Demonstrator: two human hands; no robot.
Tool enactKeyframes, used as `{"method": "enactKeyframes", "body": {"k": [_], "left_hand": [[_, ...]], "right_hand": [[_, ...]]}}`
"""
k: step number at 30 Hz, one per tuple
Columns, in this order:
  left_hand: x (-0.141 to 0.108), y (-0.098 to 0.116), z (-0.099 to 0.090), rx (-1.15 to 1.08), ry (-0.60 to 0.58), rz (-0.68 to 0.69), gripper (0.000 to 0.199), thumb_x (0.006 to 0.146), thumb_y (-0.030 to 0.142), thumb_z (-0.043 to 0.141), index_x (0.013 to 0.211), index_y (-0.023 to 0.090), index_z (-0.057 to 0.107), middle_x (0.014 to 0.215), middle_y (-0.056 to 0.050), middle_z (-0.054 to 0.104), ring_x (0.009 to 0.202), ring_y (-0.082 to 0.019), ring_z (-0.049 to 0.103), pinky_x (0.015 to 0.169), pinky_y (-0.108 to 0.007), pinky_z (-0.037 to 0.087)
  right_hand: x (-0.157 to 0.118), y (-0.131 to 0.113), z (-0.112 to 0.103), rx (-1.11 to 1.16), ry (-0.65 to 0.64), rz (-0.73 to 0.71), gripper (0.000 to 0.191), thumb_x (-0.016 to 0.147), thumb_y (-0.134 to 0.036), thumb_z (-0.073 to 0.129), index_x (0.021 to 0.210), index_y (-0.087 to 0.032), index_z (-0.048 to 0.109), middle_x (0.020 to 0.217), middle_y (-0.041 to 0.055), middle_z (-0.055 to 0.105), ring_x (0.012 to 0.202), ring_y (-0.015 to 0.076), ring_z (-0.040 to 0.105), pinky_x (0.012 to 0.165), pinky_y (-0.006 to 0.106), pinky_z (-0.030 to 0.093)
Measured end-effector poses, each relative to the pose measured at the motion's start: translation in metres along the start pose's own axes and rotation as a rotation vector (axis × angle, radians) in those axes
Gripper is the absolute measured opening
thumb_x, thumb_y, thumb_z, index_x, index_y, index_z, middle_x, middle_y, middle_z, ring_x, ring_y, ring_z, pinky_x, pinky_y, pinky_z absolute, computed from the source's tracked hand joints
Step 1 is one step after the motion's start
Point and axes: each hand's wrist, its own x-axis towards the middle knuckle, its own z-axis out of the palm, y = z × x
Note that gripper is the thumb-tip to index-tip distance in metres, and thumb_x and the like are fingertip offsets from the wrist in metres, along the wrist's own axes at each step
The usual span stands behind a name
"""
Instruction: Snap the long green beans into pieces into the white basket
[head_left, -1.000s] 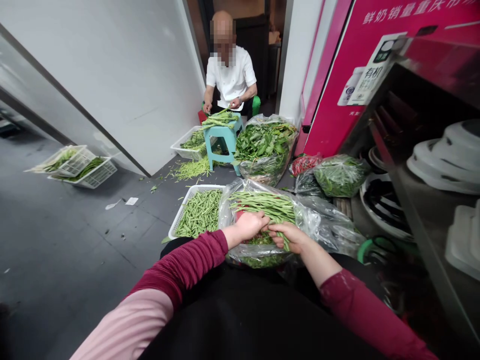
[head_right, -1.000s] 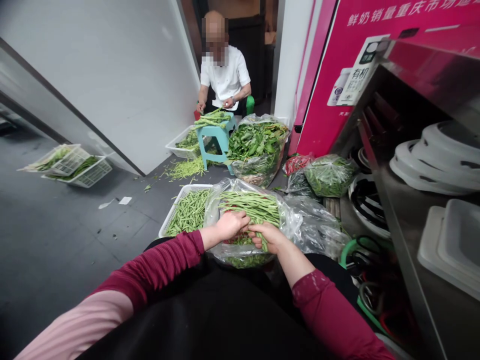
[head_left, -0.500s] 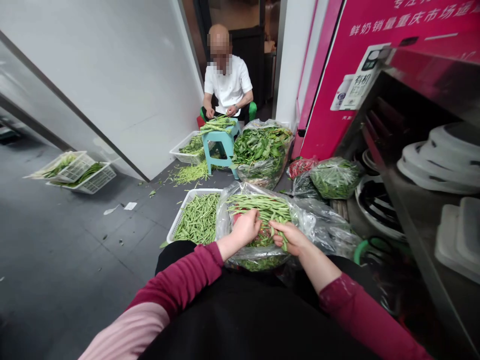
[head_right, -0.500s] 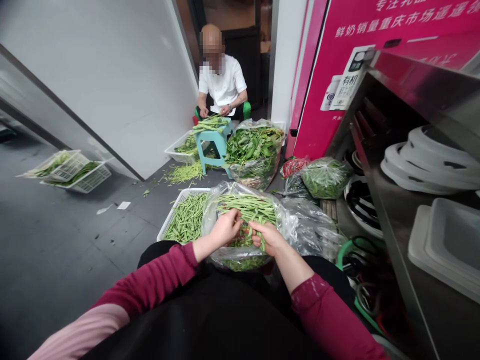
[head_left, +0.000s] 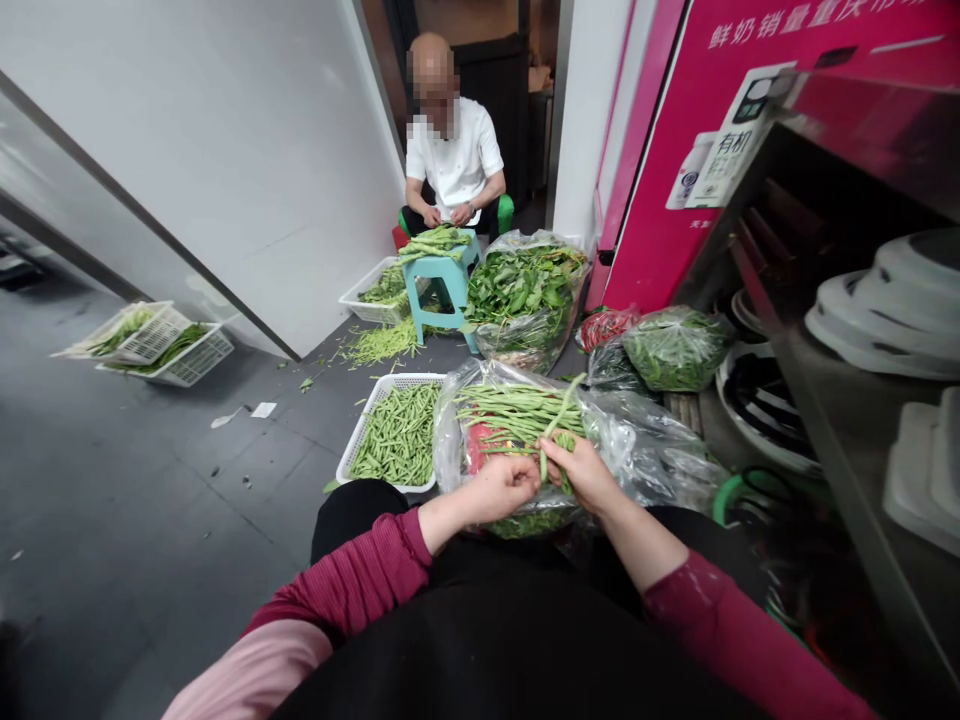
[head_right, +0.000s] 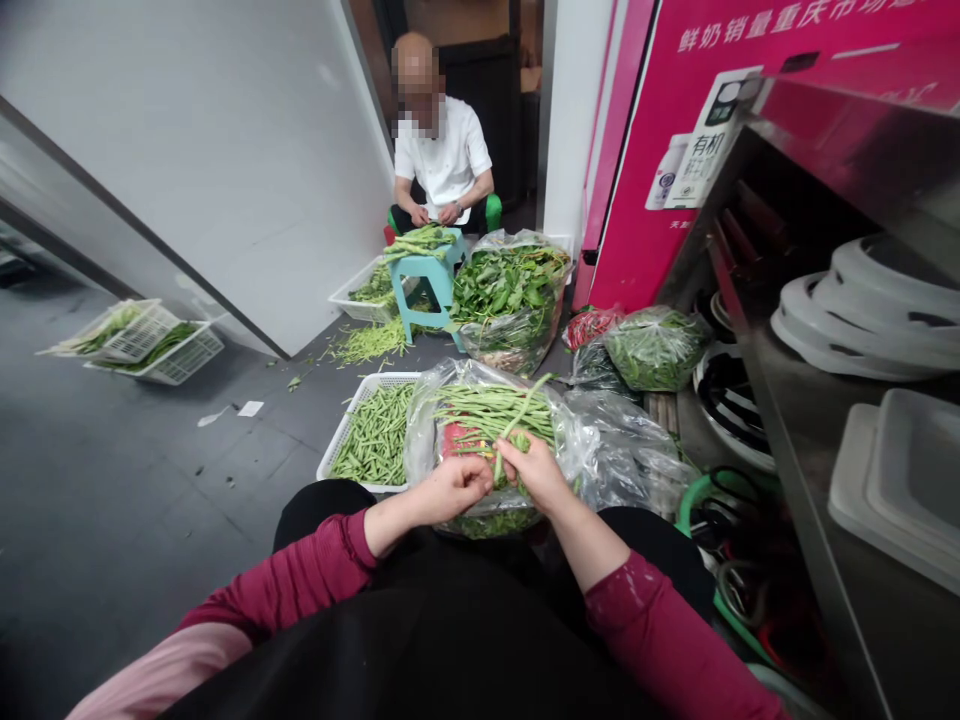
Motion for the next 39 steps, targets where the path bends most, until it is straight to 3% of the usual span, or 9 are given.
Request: {"method": "enactKeyframes", "body": {"k": [4, 10, 15, 19, 23, 26, 29, 33, 39], "left_hand": [[0.008, -0.023, -0.009, 0.152, -0.093, -0.193, 0.011, 0.063, 0.015, 0.049, 0.053, 0.014, 0.046, 0.047, 0.007, 0.037, 0.045, -0.005, 0.033, 0.044, -0.018, 0.026], [0.025, -0.043, -0.03, 0.001, 0.107, -0.483, 0.04, 0.075, 0.047, 0.049, 0.055, 0.013, 0.054, 0.042, 0.003, 0.042, 0.037, -0.006, 0.036, 0.038, -0.019, 0.026], [0.039, -0.017, -0.052, -0.591, 0.137, -0.259, 0.045, 0.068, 0.051, 0.061, 0.095, 0.014, 0.056, 0.057, 0.004, 0.047, 0.038, -0.002, 0.035, 0.035, -0.014, 0.023], [0.05, -0.006, -0.057, -0.761, 0.19, -0.147, 0.037, 0.07, 0.045, 0.062, 0.087, 0.014, 0.053, 0.049, 0.01, 0.03, 0.033, 0.0, 0.019, 0.033, -0.013, 0.012], [0.048, 0.001, -0.053, -0.565, 0.457, -0.007, 0.032, 0.073, 0.045, 0.056, 0.078, 0.014, 0.05, 0.052, 0.008, 0.038, 0.035, 0.0, 0.024, 0.035, -0.014, 0.017], [0.029, 0.014, -0.04, -0.153, 0.575, 0.108, 0.027, 0.077, 0.041, 0.051, 0.071, 0.015, 0.051, 0.056, 0.004, 0.047, 0.046, -0.005, 0.039, 0.045, -0.017, 0.032], [0.003, 0.032, -0.019, 0.244, 0.416, 0.253, 0.022, 0.08, 0.035, 0.049, 0.07, 0.016, 0.055, 0.066, -0.002, 0.057, 0.064, -0.01, 0.05, 0.064, -0.023, 0.041], [-0.013, 0.048, 0.001, 0.269, 0.257, 0.309, 0.026, 0.082, 0.036, 0.045, 0.072, 0.015, 0.057, 0.072, -0.005, 0.059, 0.069, -0.012, 0.053, 0.069, -0.025, 0.042], [0.01, 0.027, -0.006, -0.331, 0.193, -0.036, 0.034, 0.07, 0.046, 0.058, 0.073, 0.013, 0.049, 0.052, 0.005, 0.049, 0.038, -0.003, 0.036, 0.04, -0.017, 0.026]], "right_hand": [[0.0, -0.001, 0.002, -0.052, 0.071, -0.002, 0.031, 0.07, -0.045, 0.062, 0.077, -0.016, 0.059, 0.05, -0.0035, 0.05, 0.036, 0.0075, 0.037, 0.034, 0.021, 0.029], [-0.001, -0.008, -0.002, -0.01, -0.04, 0.015, 0.033, 0.071, -0.039, 0.062, 0.094, -0.015, 0.059, 0.053, -0.0043, 0.049, 0.039, 0.0077, 0.038, 0.036, 0.02, 0.029], [-0.008, -0.012, -0.001, 0.039, -0.281, 0.127, 0.031, 0.072, -0.03, 0.059, 0.099, -0.015, 0.056, 0.054, -0.004, 0.051, 0.036, 0.0061, 0.035, 0.034, 0.019, 0.026], [-0.012, -0.014, 0.0, 0.115, -0.338, 0.196, 0.023, 0.074, -0.034, 0.058, 0.087, -0.016, 0.057, 0.049, -0.006, 0.044, 0.035, 0.0052, 0.031, 0.033, 0.018, 0.023], [-0.01, -0.011, 0.0, 0.159, -0.284, 0.244, 0.025, 0.076, -0.043, 0.055, 0.076, -0.018, 0.054, 0.041, -0.0088, 0.034, 0.031, 0.0056, 0.025, 0.032, 0.019, 0.021], [-0.004, -0.007, -0.001, 0.155, -0.123, 0.283, 0.026, 0.073, -0.042, 0.054, 0.063, -0.02, 0.047, 0.037, -0.0088, 0.032, 0.03, 0.0064, 0.026, 0.031, 0.019, 0.02], [0.003, -0.002, 0.0, 0.063, 0.087, 0.247, 0.028, 0.072, -0.04, 0.053, 0.054, -0.021, 0.042, 0.035, -0.0077, 0.033, 0.03, 0.0073, 0.028, 0.031, 0.02, 0.022], [0.007, 0.0, -0.001, -0.093, 0.317, 0.143, 0.029, 0.067, -0.037, 0.06, 0.051, -0.02, 0.044, 0.039, -0.0048, 0.042, 0.035, 0.0081, 0.036, 0.034, 0.02, 0.026], [-0.006, -0.004, -0.003, 0.254, -0.252, 0.432, 0.033, 0.07, -0.049, 0.059, 0.074, -0.017, 0.053, 0.053, -0.0032, 0.051, 0.036, 0.0066, 0.039, 0.034, 0.019, 0.028]]}}
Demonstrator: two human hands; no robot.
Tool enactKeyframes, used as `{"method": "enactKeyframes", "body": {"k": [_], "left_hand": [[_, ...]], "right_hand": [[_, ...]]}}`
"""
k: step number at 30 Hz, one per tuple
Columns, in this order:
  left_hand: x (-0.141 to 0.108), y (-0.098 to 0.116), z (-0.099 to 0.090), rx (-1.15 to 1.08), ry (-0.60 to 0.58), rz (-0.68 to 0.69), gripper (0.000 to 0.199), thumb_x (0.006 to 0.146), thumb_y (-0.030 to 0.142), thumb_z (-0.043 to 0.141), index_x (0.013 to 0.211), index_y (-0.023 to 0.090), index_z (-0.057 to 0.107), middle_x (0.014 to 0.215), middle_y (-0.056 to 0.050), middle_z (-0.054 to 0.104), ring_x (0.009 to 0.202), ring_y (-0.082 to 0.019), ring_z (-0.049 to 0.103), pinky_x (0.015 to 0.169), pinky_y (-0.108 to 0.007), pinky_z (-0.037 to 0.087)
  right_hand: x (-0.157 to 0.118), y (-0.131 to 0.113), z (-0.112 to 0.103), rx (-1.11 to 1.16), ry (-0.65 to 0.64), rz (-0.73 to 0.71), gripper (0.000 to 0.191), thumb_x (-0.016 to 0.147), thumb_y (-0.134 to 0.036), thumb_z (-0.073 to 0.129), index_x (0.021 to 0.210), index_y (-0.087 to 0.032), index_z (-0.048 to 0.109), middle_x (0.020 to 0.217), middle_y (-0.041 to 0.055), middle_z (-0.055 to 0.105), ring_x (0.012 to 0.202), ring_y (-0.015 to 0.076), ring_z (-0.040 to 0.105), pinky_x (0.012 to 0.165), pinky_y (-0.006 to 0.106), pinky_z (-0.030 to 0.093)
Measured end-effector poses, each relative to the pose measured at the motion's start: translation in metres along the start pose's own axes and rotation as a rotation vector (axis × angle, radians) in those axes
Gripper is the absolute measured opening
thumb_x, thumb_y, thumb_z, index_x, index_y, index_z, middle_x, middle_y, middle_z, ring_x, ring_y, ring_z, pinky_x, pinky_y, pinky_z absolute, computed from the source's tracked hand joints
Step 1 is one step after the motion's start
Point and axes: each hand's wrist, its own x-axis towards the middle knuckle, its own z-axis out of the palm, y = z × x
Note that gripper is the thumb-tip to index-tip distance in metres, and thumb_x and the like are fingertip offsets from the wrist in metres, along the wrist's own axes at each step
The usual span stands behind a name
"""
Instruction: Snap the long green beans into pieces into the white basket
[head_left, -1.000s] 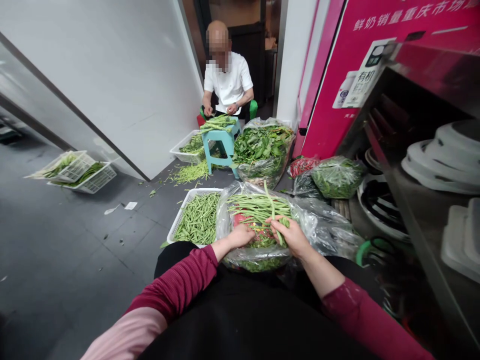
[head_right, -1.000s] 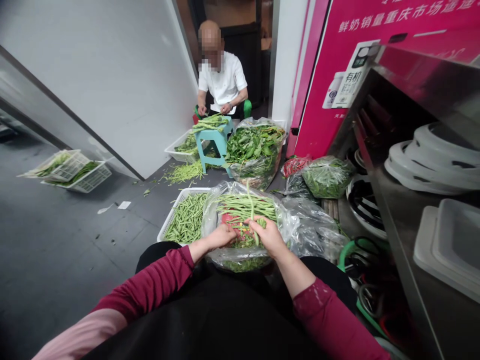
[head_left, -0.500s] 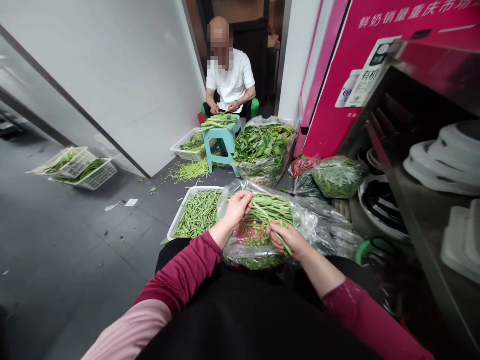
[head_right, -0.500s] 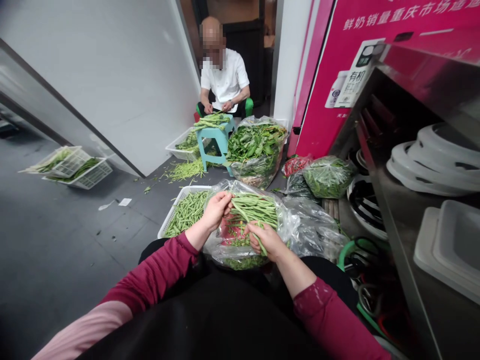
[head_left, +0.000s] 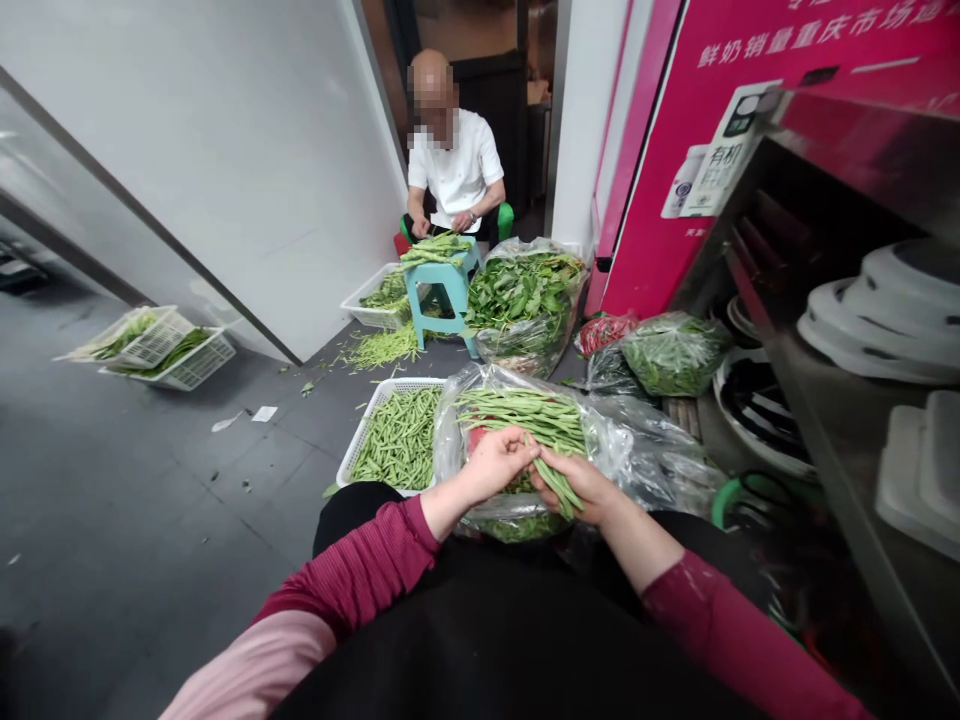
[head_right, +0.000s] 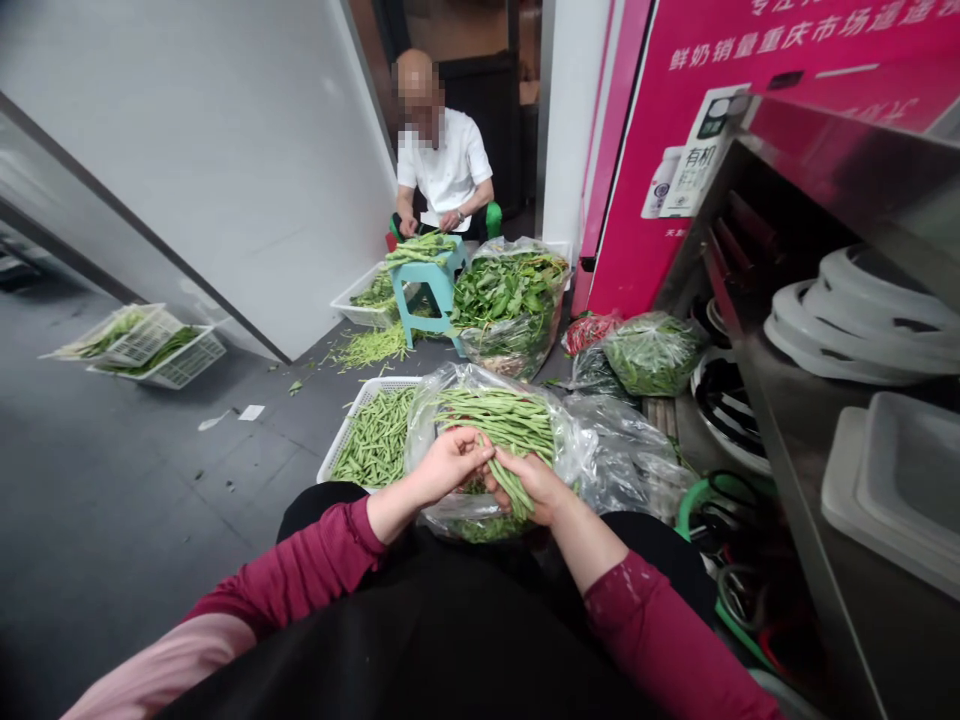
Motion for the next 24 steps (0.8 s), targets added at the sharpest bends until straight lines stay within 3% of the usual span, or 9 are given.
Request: {"method": "enactKeyframes", "body": {"k": [2, 5, 8, 12, 14, 18, 21, 24], "left_hand": [[0.004, -0.01, -0.005, -0.103, 0.003, -0.05, 0.037, 0.066, 0.046, 0.063, 0.076, 0.013, 0.05, 0.056, 0.004, 0.053, 0.035, -0.001, 0.032, 0.038, -0.016, 0.022], [0.003, -0.018, -0.008, -0.154, -0.004, -0.096, 0.039, 0.072, 0.051, 0.055, 0.082, 0.013, 0.051, 0.058, 0.003, 0.053, 0.034, -0.002, 0.029, 0.036, -0.017, 0.021], [0.004, -0.023, -0.01, 0.131, 0.046, -0.017, 0.039, 0.079, 0.051, 0.043, 0.076, 0.014, 0.054, 0.057, 0.001, 0.053, 0.04, -0.006, 0.038, 0.041, -0.019, 0.03], [0.02, -0.038, -0.017, 0.912, 0.18, 0.162, 0.031, 0.082, 0.039, 0.043, 0.071, 0.015, 0.059, 0.075, -0.007, 0.06, 0.072, -0.015, 0.056, 0.065, -0.025, 0.041], [0.031, -0.049, -0.025, 1.172, 0.215, 0.082, 0.026, 0.083, 0.032, 0.04, 0.08, 0.016, 0.06, 0.086, -0.01, 0.061, 0.083, -0.019, 0.056, 0.072, -0.028, 0.041], [0.047, -0.072, -0.049, 1.313, 0.213, -0.229, 0.02, 0.08, 0.022, 0.046, 0.095, 0.016, 0.058, 0.1, -0.011, 0.057, 0.09, -0.019, 0.056, 0.076, -0.028, 0.042], [0.046, -0.088, -0.059, 1.35, 0.172, -0.246, 0.034, 0.072, 0.02, 0.057, 0.106, 0.013, 0.052, 0.111, -0.014, 0.051, 0.099, -0.021, 0.053, 0.081, -0.028, 0.042], [0.041, -0.1, -0.059, 1.408, 0.091, -0.262, 0.028, 0.079, 0.013, 0.045, 0.105, 0.011, 0.052, 0.109, -0.016, 0.053, 0.101, -0.022, 0.052, 0.083, -0.033, 0.042]], "right_hand": [[-0.005, 0.0, 0.0, 0.039, -0.063, 0.044, 0.032, 0.072, -0.049, 0.058, 0.075, -0.017, 0.052, 0.05, -0.0067, 0.044, 0.033, 0.0039, 0.031, 0.033, 0.017, 0.022], [-0.009, -0.002, -0.001, 0.07, -0.132, 0.064, 0.031, 0.074, -0.048, 0.059, 0.076, -0.018, 0.051, 0.048, -0.009, 0.037, 0.032, 0.0028, 0.026, 0.033, 0.016, 0.019], [-0.007, -0.001, 0.002, 0.075, -0.162, 0.095, 0.029, 0.074, -0.045, 0.059, 0.076, -0.018, 0.05, 0.048, -0.0094, 0.036, 0.033, 0.0028, 0.025, 0.033, 0.016, 0.018], [0.0, 0.004, 0.01, 0.009, 0.088, 0.051, 0.029, 0.071, -0.043, 0.061, 0.07, -0.019, 0.046, 0.047, -0.0087, 0.039, 0.033, 0.0038, 0.03, 0.033, 0.016, 0.021], [0.004, 0.005, 0.012, -0.065, 0.18, -0.017, 0.03, 0.071, -0.043, 0.061, 0.067, -0.018, 0.045, 0.046, -0.0078, 0.041, 0.032, 0.0047, 0.033, 0.032, 0.017, 0.023], [0.005, 0.001, 0.002, -0.047, 0.315, -0.113, 0.028, 0.07, -0.041, 0.063, 0.067, -0.017, 0.048, 0.046, -0.0056, 0.046, 0.033, 0.006, 0.038, 0.031, 0.018, 0.028], [0.005, -0.007, -0.011, 0.112, 0.455, -0.133, 0.023, 0.068, -0.035, 0.065, 0.069, -0.017, 0.05, 0.054, -0.0015, 0.054, 0.041, 0.0101, 0.05, 0.038, 0.022, 0.04], [0.007, -0.013, -0.02, 0.209, 0.399, -0.151, 0.022, 0.063, -0.029, 0.068, 0.067, -0.019, 0.049, 0.053, -0.0036, 0.052, 0.042, 0.0101, 0.05, 0.042, 0.023, 0.044]]}}
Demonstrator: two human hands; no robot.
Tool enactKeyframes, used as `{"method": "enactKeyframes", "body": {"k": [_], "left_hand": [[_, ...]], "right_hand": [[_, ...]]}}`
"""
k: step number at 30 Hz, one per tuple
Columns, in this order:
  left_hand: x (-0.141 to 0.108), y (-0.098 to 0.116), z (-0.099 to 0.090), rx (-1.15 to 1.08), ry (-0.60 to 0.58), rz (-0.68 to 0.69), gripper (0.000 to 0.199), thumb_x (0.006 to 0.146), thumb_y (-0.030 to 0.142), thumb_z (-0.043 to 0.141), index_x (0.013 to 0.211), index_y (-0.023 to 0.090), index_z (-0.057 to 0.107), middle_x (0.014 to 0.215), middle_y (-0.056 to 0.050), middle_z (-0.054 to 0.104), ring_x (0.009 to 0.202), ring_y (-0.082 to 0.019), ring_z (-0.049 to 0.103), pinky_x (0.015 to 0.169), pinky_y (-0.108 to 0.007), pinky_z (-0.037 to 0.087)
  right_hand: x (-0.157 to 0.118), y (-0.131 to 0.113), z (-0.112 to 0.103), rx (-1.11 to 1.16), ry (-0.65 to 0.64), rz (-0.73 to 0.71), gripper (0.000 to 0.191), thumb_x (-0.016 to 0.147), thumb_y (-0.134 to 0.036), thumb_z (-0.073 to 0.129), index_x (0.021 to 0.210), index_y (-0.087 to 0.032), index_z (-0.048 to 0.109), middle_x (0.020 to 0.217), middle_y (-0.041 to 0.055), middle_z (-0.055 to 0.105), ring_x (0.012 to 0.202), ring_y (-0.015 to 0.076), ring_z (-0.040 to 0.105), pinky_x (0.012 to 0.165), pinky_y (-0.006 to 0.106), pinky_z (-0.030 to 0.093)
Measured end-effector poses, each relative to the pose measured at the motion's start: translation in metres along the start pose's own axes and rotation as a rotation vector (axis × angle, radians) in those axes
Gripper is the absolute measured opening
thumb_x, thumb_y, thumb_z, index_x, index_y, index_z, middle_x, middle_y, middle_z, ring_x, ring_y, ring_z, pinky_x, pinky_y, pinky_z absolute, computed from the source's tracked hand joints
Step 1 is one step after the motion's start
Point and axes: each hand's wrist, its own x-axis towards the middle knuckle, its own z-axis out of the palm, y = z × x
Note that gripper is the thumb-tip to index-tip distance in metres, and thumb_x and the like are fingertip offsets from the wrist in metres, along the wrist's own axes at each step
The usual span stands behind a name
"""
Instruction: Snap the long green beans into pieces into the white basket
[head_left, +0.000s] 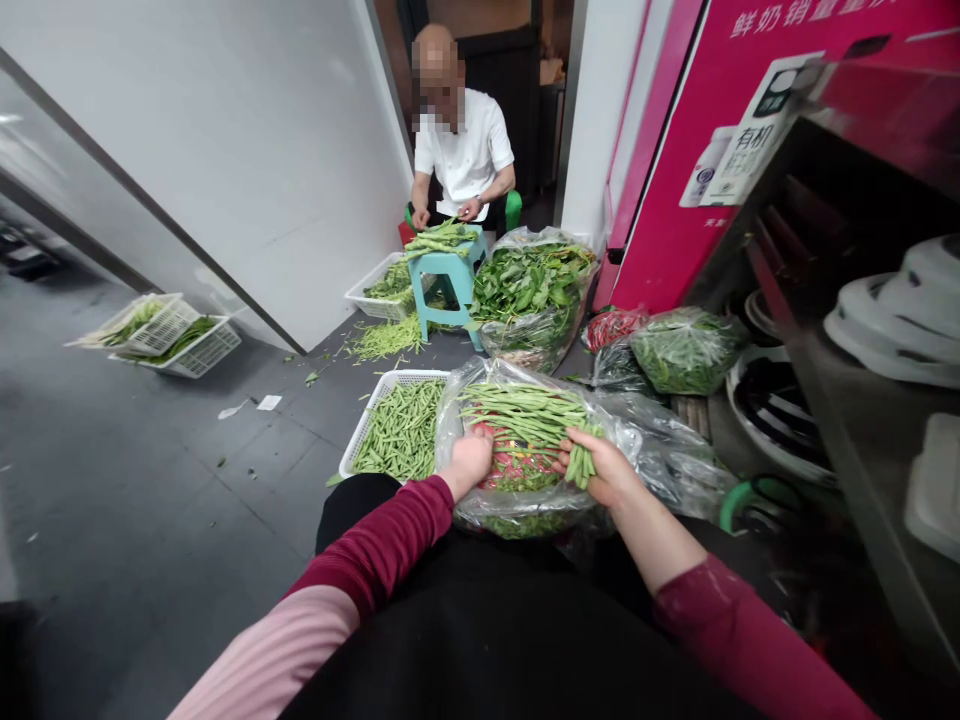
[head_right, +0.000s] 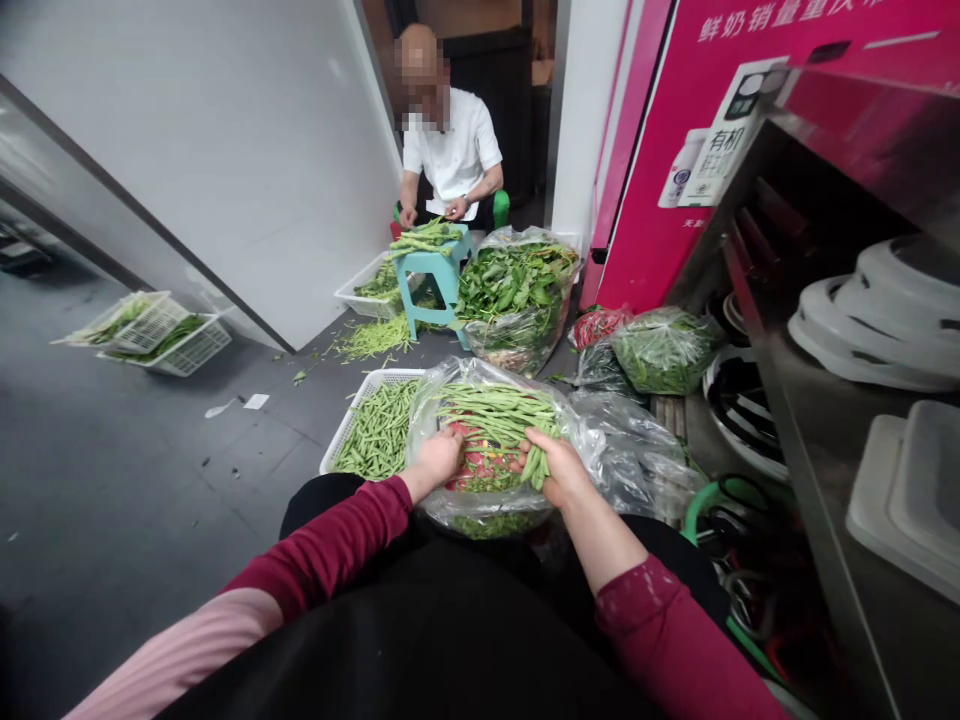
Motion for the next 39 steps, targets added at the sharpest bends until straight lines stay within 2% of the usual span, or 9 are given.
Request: {"method": "enactKeyframes", "body": {"k": [4, 8, 12, 16, 20, 25, 30, 35, 39], "left_hand": [[-0.003, 0.001, 0.0, 0.009, -0.062, 0.041, 0.024, 0.081, 0.012, 0.04, 0.098, 0.012, 0.057, 0.097, -0.015, 0.06, 0.089, -0.021, 0.058, 0.077, -0.034, 0.045], [-0.013, 0.002, -0.037, 0.006, -0.075, 0.131, 0.014, 0.077, 0.018, 0.049, 0.079, 0.014, 0.062, 0.083, -0.013, 0.063, 0.083, -0.022, 0.06, 0.077, -0.031, 0.044], [-0.036, 0.014, -0.093, 0.002, -0.075, 0.272, 0.023, 0.076, 0.032, 0.053, 0.063, 0.015, 0.062, 0.066, -0.011, 0.061, 0.07, -0.022, 0.06, 0.069, -0.029, 0.044], [-0.066, 0.033, -0.117, 0.029, -0.019, 0.427, 0.027, 0.079, 0.036, 0.048, 0.065, 0.017, 0.062, 0.062, -0.009, 0.06, 0.064, -0.02, 0.058, 0.062, -0.028, 0.042], [-0.092, 0.041, -0.103, -0.021, -0.019, 0.573, 0.029, 0.079, 0.038, 0.049, 0.062, 0.018, 0.06, 0.061, -0.008, 0.06, 0.062, -0.019, 0.056, 0.061, -0.028, 0.04], [-0.102, 0.034, -0.098, -0.425, -0.059, 0.512, 0.031, 0.079, 0.039, 0.049, 0.059, 0.017, 0.057, 0.053, -0.002, 0.052, 0.052, -0.013, 0.049, 0.057, -0.024, 0.038], [-0.081, 0.028, -0.088, -0.85, -0.551, 0.302, 0.042, 0.082, 0.05, 0.037, 0.078, 0.014, 0.059, 0.051, 0.004, 0.045, 0.04, -0.008, 0.039, 0.043, -0.02, 0.032], [-0.043, 0.021, -0.041, -0.762, -0.263, -0.095, 0.037, 0.082, 0.039, 0.044, 0.063, 0.011, 0.058, 0.046, 0.002, 0.042, 0.044, -0.008, 0.038, 0.048, -0.022, 0.033], [-0.026, 0.016, -0.035, -0.881, -0.212, -0.005, 0.027, 0.076, 0.036, 0.055, 0.084, 0.01, 0.062, 0.062, 0.0, 0.053, 0.056, -0.009, 0.046, 0.056, -0.022, 0.038]], "right_hand": [[0.007, -0.003, -0.003, -0.125, 0.025, -0.139, 0.024, 0.058, -0.028, 0.071, 0.067, -0.019, 0.051, 0.045, -0.0081, 0.044, 0.036, 0.0076, 0.042, 0.041, 0.024, 0.044], [0.013, 0.0, -0.004, -0.529, 0.153, -0.31, 0.022, 0.057, -0.026, 0.071, 0.074, -0.018, 0.061, 0.043, -0.0062, 0.05, 0.033, 0.0087, 0.041, 0.035, 0.022, 0.037], [0.007, 0.01, 0.002, -0.652, -0.113, -0.13, 0.02, 0.059, -0.032, 0.072, 0.063, -0.017, 0.059, 0.039, -0.0063, 0.046, 0.03, 0.0078, 0.038, 0.031, 0.02, 0.03], [-0.009, 0.021, 0.015, -0.347, -0.313, 0.151, 0.033, 0.07, -0.048, 0.062, 0.065, -0.016, 0.057, 0.045, -0.0056, 0.044, 0.033, 0.0057, 0.035, 0.034, 0.02, 0.033], [-0.02, 0.032, 0.025, -0.118, -0.213, 0.104, 0.029, 0.066, -0.041, 0.068, 0.068, -0.015, 0.055, 0.048, -0.0047, 0.047, 0.035, 0.0053, 0.036, 0.035, 0.019, 0.032], [-0.022, 0.029, 0.026, -0.209, -0.131, -0.263, 0.031, 0.07, -0.045, 0.063, 0.064, -0.017, 0.052, 0.041, -0.0048, 0.044, 0.036, 0.0084, 0.04, 0.038, 0.021, 0.033], [-0.019, 0.019, 0.021, -0.423, 0.058, -0.481, 0.031, 0.072, -0.048, 0.059, 0.068, -0.019, 0.051, 0.041, -0.0046, 0.045, 0.038, 0.0118, 0.043, 0.042, 0.024, 0.037], [-0.021, 0.011, 0.015, -0.738, 0.297, -0.762, 0.028, 0.074, -0.047, 0.056, 0.074, -0.019, 0.054, 0.058, 0.0006, 0.056, 0.054, 0.0162, 0.053, 0.053, 0.027, 0.042], [-0.019, 0.004, 0.015, -0.705, 0.208, -0.644, 0.029, 0.074, -0.049, 0.054, 0.072, -0.02, 0.053, 0.052, -0.0009, 0.053, 0.047, 0.0153, 0.049, 0.048, 0.026, 0.04]]}}
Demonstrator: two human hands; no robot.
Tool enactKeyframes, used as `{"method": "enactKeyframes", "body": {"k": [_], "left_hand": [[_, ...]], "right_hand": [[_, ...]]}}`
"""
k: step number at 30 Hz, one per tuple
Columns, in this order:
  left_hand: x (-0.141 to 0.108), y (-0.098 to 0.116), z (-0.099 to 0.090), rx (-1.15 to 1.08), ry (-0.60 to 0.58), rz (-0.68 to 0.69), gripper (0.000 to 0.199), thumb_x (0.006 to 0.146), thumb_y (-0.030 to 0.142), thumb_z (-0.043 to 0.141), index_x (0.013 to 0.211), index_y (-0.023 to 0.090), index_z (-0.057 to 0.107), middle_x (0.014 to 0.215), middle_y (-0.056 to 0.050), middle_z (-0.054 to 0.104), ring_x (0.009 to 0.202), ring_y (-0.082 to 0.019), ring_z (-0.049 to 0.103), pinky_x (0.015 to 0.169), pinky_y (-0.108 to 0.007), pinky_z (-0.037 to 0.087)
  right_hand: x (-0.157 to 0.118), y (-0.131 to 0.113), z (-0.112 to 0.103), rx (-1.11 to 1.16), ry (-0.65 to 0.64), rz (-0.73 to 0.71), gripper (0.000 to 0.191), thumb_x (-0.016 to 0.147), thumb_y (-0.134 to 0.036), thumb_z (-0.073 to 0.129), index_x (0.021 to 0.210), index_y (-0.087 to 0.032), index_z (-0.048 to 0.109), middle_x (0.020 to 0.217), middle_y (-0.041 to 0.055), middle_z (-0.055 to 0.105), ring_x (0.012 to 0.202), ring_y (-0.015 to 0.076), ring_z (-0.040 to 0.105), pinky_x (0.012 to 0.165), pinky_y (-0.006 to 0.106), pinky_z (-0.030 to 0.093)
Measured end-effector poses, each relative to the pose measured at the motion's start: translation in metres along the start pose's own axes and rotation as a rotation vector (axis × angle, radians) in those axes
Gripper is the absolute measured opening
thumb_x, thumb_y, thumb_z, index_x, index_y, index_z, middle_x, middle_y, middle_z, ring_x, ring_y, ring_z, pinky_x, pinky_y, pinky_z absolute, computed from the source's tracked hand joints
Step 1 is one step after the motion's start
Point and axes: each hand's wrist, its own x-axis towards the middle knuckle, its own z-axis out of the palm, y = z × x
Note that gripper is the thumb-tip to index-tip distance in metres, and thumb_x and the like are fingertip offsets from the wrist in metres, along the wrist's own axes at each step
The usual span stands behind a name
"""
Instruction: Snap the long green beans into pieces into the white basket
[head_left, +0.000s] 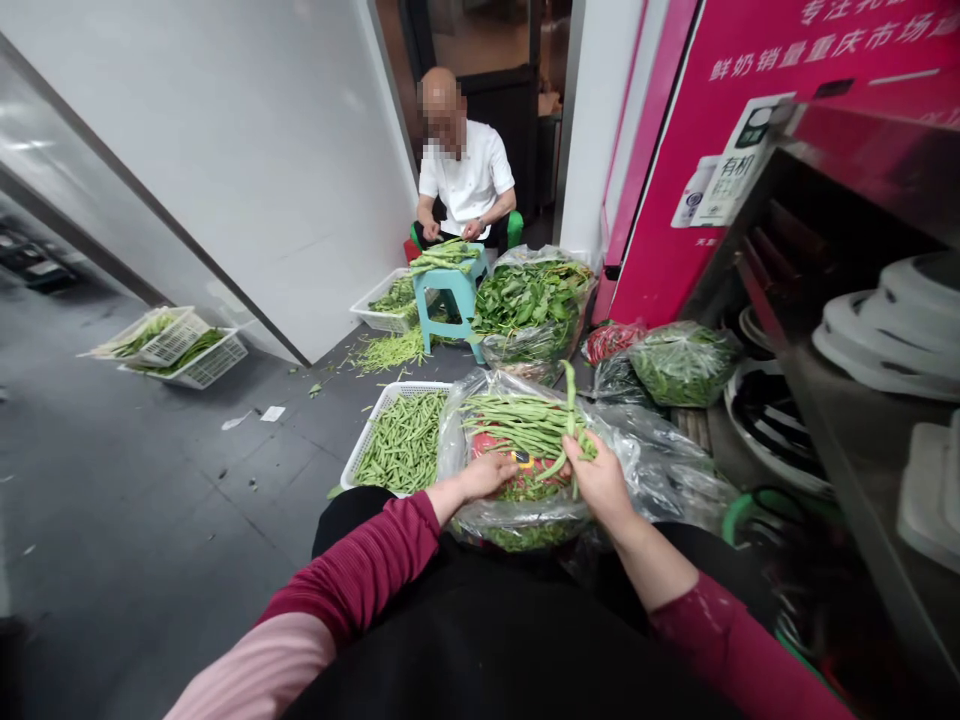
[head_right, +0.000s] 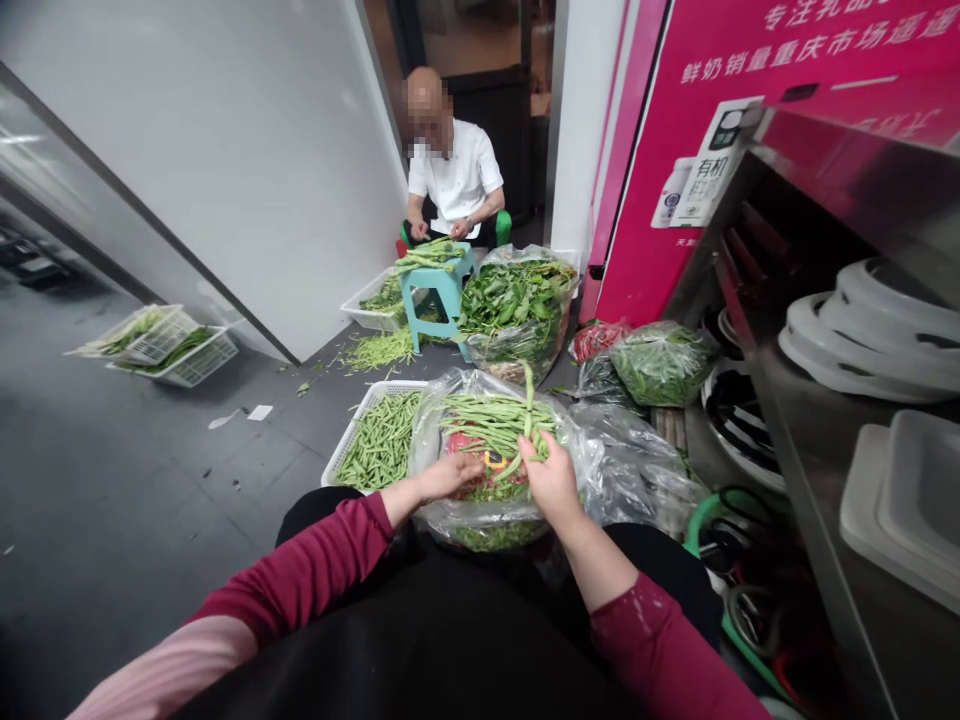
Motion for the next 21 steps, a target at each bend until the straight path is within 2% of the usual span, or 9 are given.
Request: {"method": "enactKeyframes", "body": {"k": [2, 4, 6, 8, 11, 15, 16, 18, 21], "left_hand": [[-0.001, 0.013, -0.008, -0.198, 0.004, 0.131, 0.046, 0.067, 0.034, 0.066, 0.108, 0.014, 0.056, 0.077, -0.001, 0.056, 0.062, -0.008, 0.048, 0.058, -0.02, 0.039], [-0.005, 0.031, -0.016, -0.414, -0.061, 0.199, 0.061, 0.064, 0.036, 0.069, 0.119, 0.017, 0.048, 0.082, -0.001, 0.055, 0.058, -0.006, 0.047, 0.053, -0.019, 0.037], [-0.008, 0.049, -0.017, -0.569, -0.178, 0.202, 0.057, 0.066, 0.041, 0.067, 0.115, 0.016, 0.05, 0.071, 0.002, 0.052, 0.047, -0.003, 0.039, 0.044, -0.017, 0.03], [-0.009, 0.06, -0.013, -0.655, -0.211, 0.198, 0.049, 0.067, 0.043, 0.067, 0.103, 0.012, 0.055, 0.057, 0.005, 0.046, 0.039, -0.001, 0.029, 0.039, -0.016, 0.023], [-0.002, 0.055, -0.005, -0.669, -0.134, 0.156, 0.037, 0.07, 0.044, 0.062, 0.084, 0.01, 0.058, 0.048, 0.006, 0.043, 0.036, -0.002, 0.031, 0.037, -0.016, 0.024], [0.008, 0.025, -0.013, -0.461, -0.035, -0.066, 0.024, 0.077, 0.031, 0.054, 0.071, 0.009, 0.059, 0.051, -0.001, 0.053, 0.04, -0.007, 0.045, 0.04, -0.019, 0.036], [0.008, 0.018, -0.017, -0.4, -0.007, -0.102, 0.018, 0.075, 0.025, 0.055, 0.07, 0.009, 0.06, 0.052, -0.001, 0.054, 0.042, -0.007, 0.046, 0.042, -0.019, 0.038], [0.005, 0.013, -0.024, -0.346, 0.041, -0.082, 0.009, 0.066, 0.012, 0.061, 0.075, 0.01, 0.062, 0.058, 0.0, 0.057, 0.05, -0.007, 0.05, 0.049, -0.019, 0.041], [-0.003, 0.023, -0.027, -0.491, 0.042, 0.091, 0.044, 0.056, 0.005, 0.065, 0.098, 0.015, 0.06, 0.075, 0.001, 0.06, 0.061, -0.006, 0.054, 0.057, -0.016, 0.043]], "right_hand": [[0.001, -0.001, 0.0, 0.114, -0.148, 0.046, 0.029, 0.074, -0.048, 0.055, 0.069, -0.02, 0.052, 0.053, -0.0012, 0.054, 0.044, 0.0136, 0.047, 0.044, 0.025, 0.039], [0.001, 0.0, 0.002, 0.204, -0.274, 0.042, 0.028, 0.076, -0.046, 0.055, 0.068, -0.02, 0.051, 0.055, -0.0013, 0.055, 0.043, 0.0121, 0.046, 0.043, 0.024, 0.038], [-0.001, 0.003, 0.004, 0.241, -0.349, 0.034, 0.027, 0.077, -0.045, 0.054, 0.068, -0.02, 0.05, 0.053, -0.0025, 0.053, 0.043, 0.011, 0.044, 0.043, 0.023, 0.037], [-0.002, 0.007, 0.006, 0.218, -0.396, 0.016, 0.028, 0.077, -0.044, 0.054, 0.065, -0.02, 0.049, 0.052, -0.0029, 0.051, 0.043, 0.0105, 0.043, 0.045, 0.023, 0.037], [-0.002, 0.01, 0.007, 0.165, -0.373, -0.003, 0.031, 0.077, -0.045, 0.054, 0.062, -0.019, 0.049, 0.051, -0.0023, 0.049, 0.045, 0.0112, 0.044, 0.047, 0.024, 0.037], [0.001, 0.005, 0.001, 0.071, -0.15, -0.016, 0.031, 0.074, -0.048, 0.055, 0.064, -0.02, 0.05, 0.05, -0.0017, 0.049, 0.046, 0.0128, 0.045, 0.048, 0.025, 0.038], [0.002, 0.003, -0.001, 0.032, -0.113, -0.03, 0.031, 0.073, -0.048, 0.056, 0.064, -0.019, 0.05, 0.05, -0.0017, 0.049, 0.047, 0.0129, 0.045, 0.049, 0.025, 0.038], [0.003, 0.0, -0.003, -0.015, -0.105, -0.036, 0.03, 0.07, -0.047, 0.059, 0.064, -0.019, 0.051, 0.05, -0.0021, 0.049, 0.048, 0.0125, 0.045, 0.05, 0.024, 0.037], [0.002, 0.001, -0.003, 0.075, -0.206, 0.043, 0.031, 0.069, -0.048, 0.061, 0.063, -0.019, 0.051, 0.05, -0.0028, 0.048, 0.045, 0.0114, 0.043, 0.046, 0.024, 0.036]]}}
